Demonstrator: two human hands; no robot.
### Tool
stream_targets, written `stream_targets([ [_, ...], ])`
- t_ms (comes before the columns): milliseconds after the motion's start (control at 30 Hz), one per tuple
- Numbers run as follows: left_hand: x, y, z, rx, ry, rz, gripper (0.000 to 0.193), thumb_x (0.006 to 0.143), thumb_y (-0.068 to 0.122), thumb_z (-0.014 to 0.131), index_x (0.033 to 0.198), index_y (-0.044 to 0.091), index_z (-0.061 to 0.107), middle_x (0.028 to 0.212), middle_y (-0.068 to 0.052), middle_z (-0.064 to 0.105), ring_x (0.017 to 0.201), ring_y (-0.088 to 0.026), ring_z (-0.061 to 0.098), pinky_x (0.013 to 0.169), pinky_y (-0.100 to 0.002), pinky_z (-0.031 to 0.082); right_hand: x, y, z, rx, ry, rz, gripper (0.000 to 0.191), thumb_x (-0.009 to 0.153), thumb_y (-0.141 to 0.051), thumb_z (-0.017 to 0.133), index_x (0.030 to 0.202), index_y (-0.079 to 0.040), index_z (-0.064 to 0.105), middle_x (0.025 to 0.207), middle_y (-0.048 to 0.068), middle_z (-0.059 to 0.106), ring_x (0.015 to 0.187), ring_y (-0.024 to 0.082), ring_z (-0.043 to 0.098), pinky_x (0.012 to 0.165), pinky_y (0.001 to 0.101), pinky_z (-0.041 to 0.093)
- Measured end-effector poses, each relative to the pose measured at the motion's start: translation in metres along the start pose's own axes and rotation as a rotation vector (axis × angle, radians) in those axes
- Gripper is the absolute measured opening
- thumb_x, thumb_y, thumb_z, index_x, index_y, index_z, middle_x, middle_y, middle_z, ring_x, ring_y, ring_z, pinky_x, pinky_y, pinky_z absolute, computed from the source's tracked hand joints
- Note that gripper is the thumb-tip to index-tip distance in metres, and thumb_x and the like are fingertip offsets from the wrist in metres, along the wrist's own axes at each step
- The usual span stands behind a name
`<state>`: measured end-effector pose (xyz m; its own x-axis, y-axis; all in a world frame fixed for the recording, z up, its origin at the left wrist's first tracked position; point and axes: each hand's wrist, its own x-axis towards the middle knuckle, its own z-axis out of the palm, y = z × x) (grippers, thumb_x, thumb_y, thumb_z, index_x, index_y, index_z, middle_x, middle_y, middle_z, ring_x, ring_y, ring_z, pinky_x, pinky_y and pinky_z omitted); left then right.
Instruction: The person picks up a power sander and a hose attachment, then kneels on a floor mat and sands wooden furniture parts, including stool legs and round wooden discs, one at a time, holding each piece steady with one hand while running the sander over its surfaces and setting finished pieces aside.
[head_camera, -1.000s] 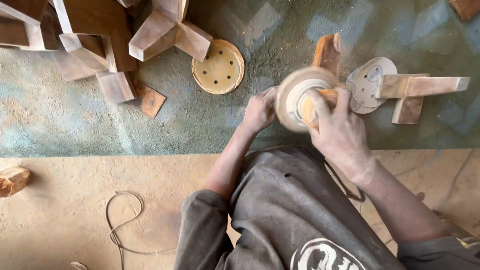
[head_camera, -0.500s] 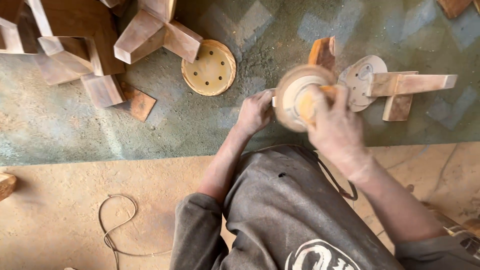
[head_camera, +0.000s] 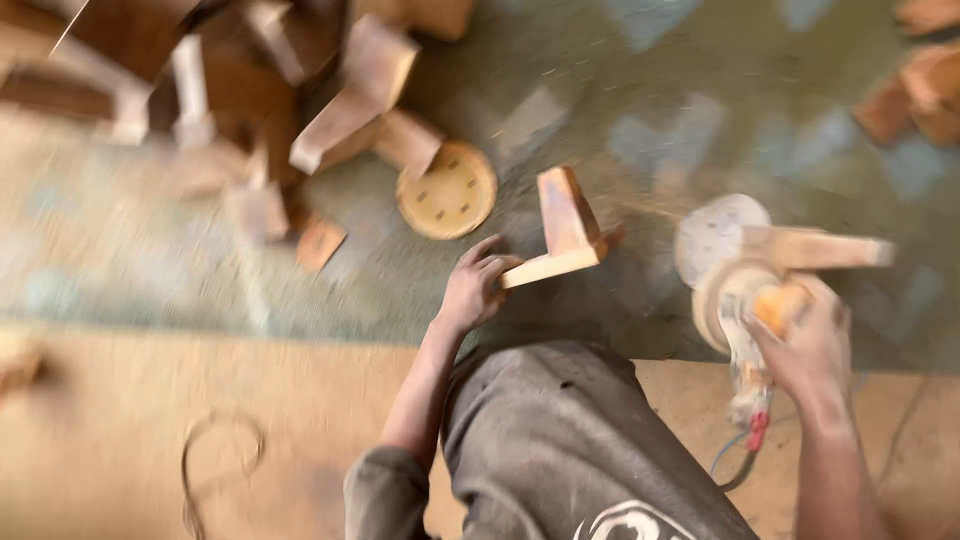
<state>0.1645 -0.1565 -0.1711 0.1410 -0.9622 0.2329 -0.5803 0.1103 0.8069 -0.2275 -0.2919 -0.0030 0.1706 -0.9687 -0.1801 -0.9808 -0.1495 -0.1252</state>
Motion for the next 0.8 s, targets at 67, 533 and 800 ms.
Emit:
stream_targets([
  [67,-0.011,0.004,-0.006,0.019,-0.101,-0.117,0.048,0.072,0.019,0.076,0.118,0.01,0.068,0.115,-0.013,0.072,0.121,-0.04,0.063,0.098,-0.05,0.056,-0.017,0.007,0.015,0.209,0.003,0.11,0.088,0.076,-0.026,0.088,0.152,-0.008,0.048,0.144,0.024,0.057,0.131,0.04,0.057,0.109,0.0488,0.047],
  [533,0.093,0.002,0.044,-0.174,-0.271,-0.716,0.062,0.086,0.061,0.066,0.107,0.003,0.076,0.092,-0.019,0.079,0.088,-0.028,0.081,0.082,-0.039,0.062,-0.025,-0.022,0.027,0.427,0.124,-0.083,0.08,0.082,-0.021,0.093,0.146,-0.001,0.05,0.14,0.019,0.059,0.131,0.031,0.059,0.113,0.0423,0.047],
  [800,0.055,0.001,0.057,-0.156,0.148,-0.125,0.033,0.084,0.019,0.073,0.116,0.011,0.071,0.108,-0.017,0.072,0.099,-0.038,0.071,0.087,-0.046,0.057,-0.03,-0.041,-0.014,0.357,0.21,-0.201,0.076,0.085,-0.023,0.094,0.142,-0.002,0.05,0.138,0.019,0.057,0.127,0.031,0.058,0.114,0.0407,0.048],
])
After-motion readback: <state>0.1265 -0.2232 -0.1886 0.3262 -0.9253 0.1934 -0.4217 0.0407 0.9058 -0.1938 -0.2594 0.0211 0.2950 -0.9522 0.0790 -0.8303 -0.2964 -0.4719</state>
